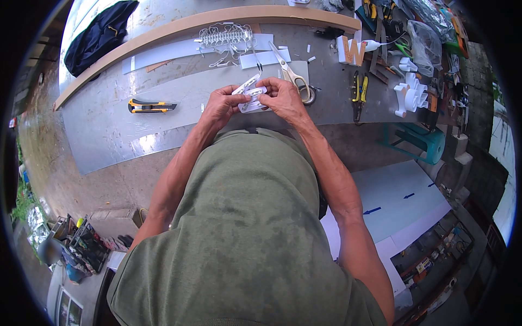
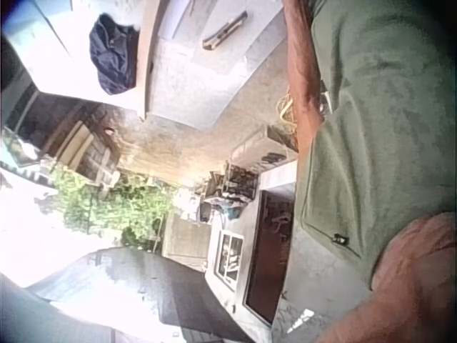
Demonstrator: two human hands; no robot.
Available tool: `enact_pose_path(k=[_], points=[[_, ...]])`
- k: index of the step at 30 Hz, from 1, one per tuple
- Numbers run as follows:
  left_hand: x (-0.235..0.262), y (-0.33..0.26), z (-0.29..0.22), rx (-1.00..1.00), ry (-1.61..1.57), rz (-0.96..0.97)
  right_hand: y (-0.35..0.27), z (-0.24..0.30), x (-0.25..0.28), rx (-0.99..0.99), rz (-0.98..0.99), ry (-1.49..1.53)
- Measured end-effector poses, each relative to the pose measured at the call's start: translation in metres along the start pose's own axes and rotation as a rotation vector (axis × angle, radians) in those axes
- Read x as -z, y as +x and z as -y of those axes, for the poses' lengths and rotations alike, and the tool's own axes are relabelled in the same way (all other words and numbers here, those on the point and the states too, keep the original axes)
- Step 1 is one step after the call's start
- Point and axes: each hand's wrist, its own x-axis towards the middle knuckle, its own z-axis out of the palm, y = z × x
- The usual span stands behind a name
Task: Attaching LED modules and adhesive tape to the back of sign letters.
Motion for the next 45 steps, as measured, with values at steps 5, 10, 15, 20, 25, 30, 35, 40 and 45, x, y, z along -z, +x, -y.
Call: enact_pose_path(k=[5,10,15,20,25,30,35,40,45], points=[[-0.001,-0.002,0.0,-0.048,0.051,-0.037,0.002,-0.007,-0.008,0.088,-0.105,-0.112],[-0.003,-0.003,0.001,-0.166,0.002,-0.16,-0.008,0.004,-0.016,0.418,-0.465,-0.588],[-0.004,-0.006,-0.001,-0.244,0.064,-0.201,-0.002,0.006,-0.026,0.234,-0.381,-0.451],[-0.01,-0.008,0.0,-0.485,0.282,-0.229,0.007,-0.004,-0.026,0.039,-0.322,-0.096],[-0.018,-0.014,-0.006,-0.52,0.41,-0.246,0.01,-0.004,-0.025,-0.038,-0.293,0.134],[-0.018,-0.012,-0.005,-0.578,0.555,-0.312,0.011,-0.003,-0.028,-0.178,-0.295,0.271],[-0.02,-0.013,-0.006,-0.589,0.567,-0.344,0.01,-0.002,-0.034,-0.254,-0.267,0.52],[-0.02,-0.011,-0.002,-0.634,0.536,-0.36,0.01,0.001,-0.038,-0.295,-0.243,0.608],[-0.015,-0.01,-0.005,-0.591,0.466,-0.304,0.005,0.009,-0.036,-0.288,-0.212,0.647]])
